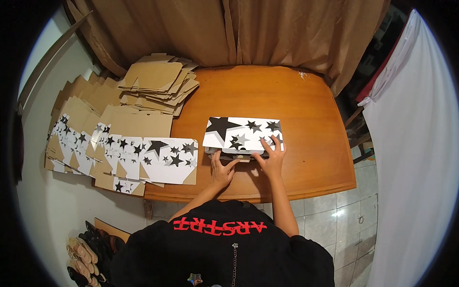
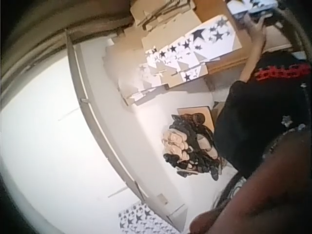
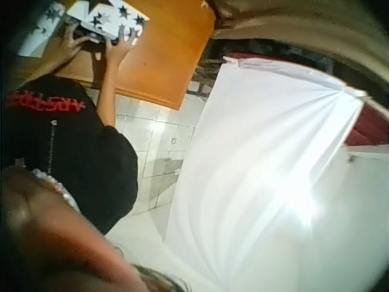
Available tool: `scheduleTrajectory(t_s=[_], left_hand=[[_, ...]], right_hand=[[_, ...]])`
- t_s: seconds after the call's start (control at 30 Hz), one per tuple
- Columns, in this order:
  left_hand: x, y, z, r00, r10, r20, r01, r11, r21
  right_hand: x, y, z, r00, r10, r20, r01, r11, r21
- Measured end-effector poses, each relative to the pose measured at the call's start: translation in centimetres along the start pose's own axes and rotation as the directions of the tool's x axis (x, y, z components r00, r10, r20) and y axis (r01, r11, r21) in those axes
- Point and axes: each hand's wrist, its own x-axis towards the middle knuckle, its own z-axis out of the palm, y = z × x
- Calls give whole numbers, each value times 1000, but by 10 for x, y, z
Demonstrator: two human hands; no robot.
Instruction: Folding cardboard sheets into shoe boxes and placing them on a storage shelf.
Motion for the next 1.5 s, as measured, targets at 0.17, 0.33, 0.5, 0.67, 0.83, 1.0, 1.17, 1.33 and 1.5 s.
scheduleTrajectory(t_s=[0.17,0.33,0.5,0.67,0.83,1.0,1.17,1.33,1.5], left_hand=[[0,7,-5,998,-60,-8,61,994,88],[0,9,-8,996,-87,-16,88,992,89],[-4,8,-9,995,-82,-65,92,979,180],[8,-2,-19,992,-105,-75,116,978,173],[26,-11,-31,994,-82,-72,90,990,111],[53,-19,-38,956,-221,-191,214,975,-56],[66,-26,-34,947,-285,-147,237,931,-278],[66,-25,-29,945,-289,-153,240,930,-277],[63,-26,-24,941,-282,-188,212,923,-321]], right_hand=[[-2,-2,6,998,-21,-51,20,999,-31],[-4,-1,7,995,-58,-75,53,997,-59],[-9,4,12,990,-89,-107,83,995,-59],[-10,6,15,988,-98,-123,92,995,-49],[-11,13,20,987,-49,-156,41,998,-55],[-13,16,24,982,-3,-190,1,1000,-8],[-12,17,30,973,18,-232,-15,1000,15],[-13,20,30,975,22,-222,-17,1000,26],[-15,21,31,977,47,-208,-34,997,64]])
